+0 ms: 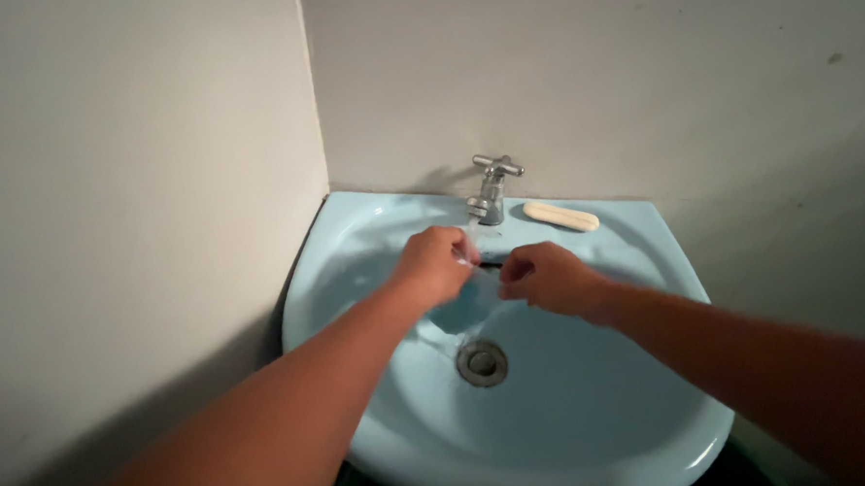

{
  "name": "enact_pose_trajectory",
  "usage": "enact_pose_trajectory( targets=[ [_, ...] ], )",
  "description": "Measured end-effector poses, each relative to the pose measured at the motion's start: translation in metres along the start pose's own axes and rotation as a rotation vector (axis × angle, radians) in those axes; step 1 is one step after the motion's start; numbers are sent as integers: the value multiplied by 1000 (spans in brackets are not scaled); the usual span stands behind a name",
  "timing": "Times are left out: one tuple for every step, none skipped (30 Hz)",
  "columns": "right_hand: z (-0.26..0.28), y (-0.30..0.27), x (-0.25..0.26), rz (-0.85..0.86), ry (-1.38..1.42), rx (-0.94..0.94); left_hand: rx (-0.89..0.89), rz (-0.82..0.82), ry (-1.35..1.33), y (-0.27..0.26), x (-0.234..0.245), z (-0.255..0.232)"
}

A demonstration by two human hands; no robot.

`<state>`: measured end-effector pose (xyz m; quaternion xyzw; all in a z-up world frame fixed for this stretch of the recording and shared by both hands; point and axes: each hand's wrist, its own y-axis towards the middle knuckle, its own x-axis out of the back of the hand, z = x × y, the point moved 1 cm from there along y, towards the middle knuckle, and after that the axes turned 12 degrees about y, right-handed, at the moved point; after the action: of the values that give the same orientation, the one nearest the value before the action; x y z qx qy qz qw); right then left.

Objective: The person wets a blue cloth in a sink, wipes the edges and basin of the blue sink, and then wipes a section of the adjacent wall.

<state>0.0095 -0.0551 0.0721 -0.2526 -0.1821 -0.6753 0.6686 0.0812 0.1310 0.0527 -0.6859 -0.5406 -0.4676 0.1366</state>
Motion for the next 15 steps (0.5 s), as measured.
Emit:
enact_pose_trajectory(
  targets=[
    [4, 1, 1, 40, 37, 18, 38, 0, 8, -1, 2, 4],
    [8, 2, 1, 81, 74, 36, 77, 1, 17, -3, 5, 7],
    [13, 3, 1, 121, 111, 54, 75, 22, 27, -6, 8, 11],
    [17, 4, 0, 137, 151, 38, 72, 44, 38, -9, 13, 14],
    [23, 4, -1, 152, 192, 20, 70, 67, 48, -12, 17, 14],
    [29, 4, -2, 167, 233, 2, 65, 80, 97, -15, 22, 11],
    [35, 4, -3, 152, 234, 17, 60, 92, 148, -19, 26, 9],
    [40, 4, -5, 137, 235, 32, 55, 104, 199, -22, 31, 6],
    [46, 3, -5, 122, 237, 47, 65, 134, 185, -24, 34, 2],
    [51, 1, -4, 128, 246, 54, 75, 164, 170, -26, 35, -1],
    [54, -1, -2, 133, 256, 61, 83, 194, 156, -25, 35, -3],
    [56, -2, -2, 138, 266, 68, 80, 193, 153, -23, 34, -2],
    [58, -3, -2, 115, 253, 61, 76, 195, 147, -17, 32, -1],
    [59, -3, -3, 93, 240, 54, 71, 198, 141, -11, 29, 2],
    [58, -3, -2, 70, 228, 48, 49, 232, 128, -4, 26, 3]
  ],
)
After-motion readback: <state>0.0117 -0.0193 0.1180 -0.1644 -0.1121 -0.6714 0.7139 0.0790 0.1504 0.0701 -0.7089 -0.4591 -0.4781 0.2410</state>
